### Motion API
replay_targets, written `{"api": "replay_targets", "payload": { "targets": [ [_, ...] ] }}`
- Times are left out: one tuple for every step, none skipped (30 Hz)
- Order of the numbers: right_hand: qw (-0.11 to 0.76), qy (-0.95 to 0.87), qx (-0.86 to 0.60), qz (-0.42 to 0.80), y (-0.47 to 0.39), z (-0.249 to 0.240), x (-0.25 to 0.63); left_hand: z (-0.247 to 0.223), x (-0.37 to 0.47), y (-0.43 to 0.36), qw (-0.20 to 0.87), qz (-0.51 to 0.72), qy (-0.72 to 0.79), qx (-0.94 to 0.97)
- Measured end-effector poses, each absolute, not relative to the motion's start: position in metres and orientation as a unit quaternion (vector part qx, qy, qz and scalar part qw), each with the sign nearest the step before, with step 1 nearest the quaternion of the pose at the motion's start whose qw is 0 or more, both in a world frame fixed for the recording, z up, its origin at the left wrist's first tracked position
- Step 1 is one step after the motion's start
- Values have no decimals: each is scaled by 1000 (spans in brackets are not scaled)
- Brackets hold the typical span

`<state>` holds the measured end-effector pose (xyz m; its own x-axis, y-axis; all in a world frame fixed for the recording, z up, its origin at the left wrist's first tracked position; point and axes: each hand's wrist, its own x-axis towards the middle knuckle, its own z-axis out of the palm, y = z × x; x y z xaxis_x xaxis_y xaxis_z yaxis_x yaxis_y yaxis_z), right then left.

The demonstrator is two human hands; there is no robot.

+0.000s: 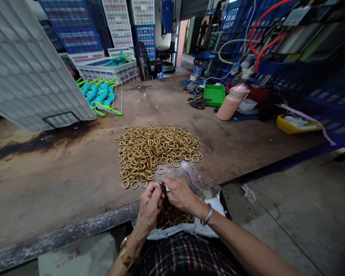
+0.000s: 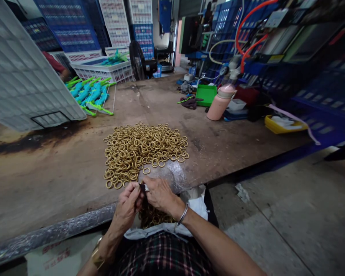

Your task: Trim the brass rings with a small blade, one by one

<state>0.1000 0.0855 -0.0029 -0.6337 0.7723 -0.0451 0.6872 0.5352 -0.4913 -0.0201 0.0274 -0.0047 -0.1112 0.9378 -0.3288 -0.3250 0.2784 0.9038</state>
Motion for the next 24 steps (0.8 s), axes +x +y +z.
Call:
{"api": "replay_targets", "payload": {
  "targets": [
    [84,-874,-418,235,86,-2,99,-4,-20,27,596,525,532,293],
    [80,-875,-418,231,86,-1,99,-3,-20,27,591,524,537,296],
    [76,-876,-418,228,86,0,98,-3,-20,28,586,522,543,299],
    [73,-877,-419,226,87,1,98,-2,-20,28,580,521,548,302],
    [69,-876,-421,225,87,1,97,-1,-19,28,575,521,553,302],
    [65,-875,-424,224,87,2,97,-1,-19,28,571,523,556,302],
    [60,-873,-427,225,87,2,97,-1,-19,28,568,526,557,300],
    [54,-872,-430,228,87,3,96,-2,-19,28,565,529,559,299],
    [47,-871,-430,231,86,3,96,-3,-20,29,561,533,559,298],
    [42,-871,-429,235,85,4,96,-5,-21,29,557,536,559,300],
    [37,-872,-427,238,85,4,96,-7,-21,29,552,538,559,304],
    [32,-873,-423,241,84,5,96,-8,-22,29,548,538,560,310],
    [25,-875,-420,241,84,5,96,-9,-22,28,545,536,562,316],
    [18,-875,-422,237,85,5,96,-9,-22,27,542,533,564,322],
    [11,-874,-430,228,86,5,96,-7,-22,25,544,527,564,329],
    [1,-870,-444,216,89,5,97,-4,-20,23,551,518,562,334],
    [-9,-864,-462,200,93,5,97,0,-18,20,567,508,555,336],
    [-17,-856,-483,182,97,4,98,5,-15,16,589,497,542,335],
    [-23,-848,-503,165,101,3,99,10,-12,13,618,487,523,327],
    [-25,-842,-518,151,106,2,100,14,-9,11,650,482,500,310],
    [-22,-837,-528,141,110,1,100,18,-7,10,675,483,477,291],
    [-12,-835,-534,134,113,0,99,19,-6,10,693,487,458,269],
    [2,-835,-535,130,115,-2,98,19,-6,11,706,495,444,244],
    [15,-834,-536,128,116,-3,96,18,-6,12,713,504,435,220]
  ]
}}
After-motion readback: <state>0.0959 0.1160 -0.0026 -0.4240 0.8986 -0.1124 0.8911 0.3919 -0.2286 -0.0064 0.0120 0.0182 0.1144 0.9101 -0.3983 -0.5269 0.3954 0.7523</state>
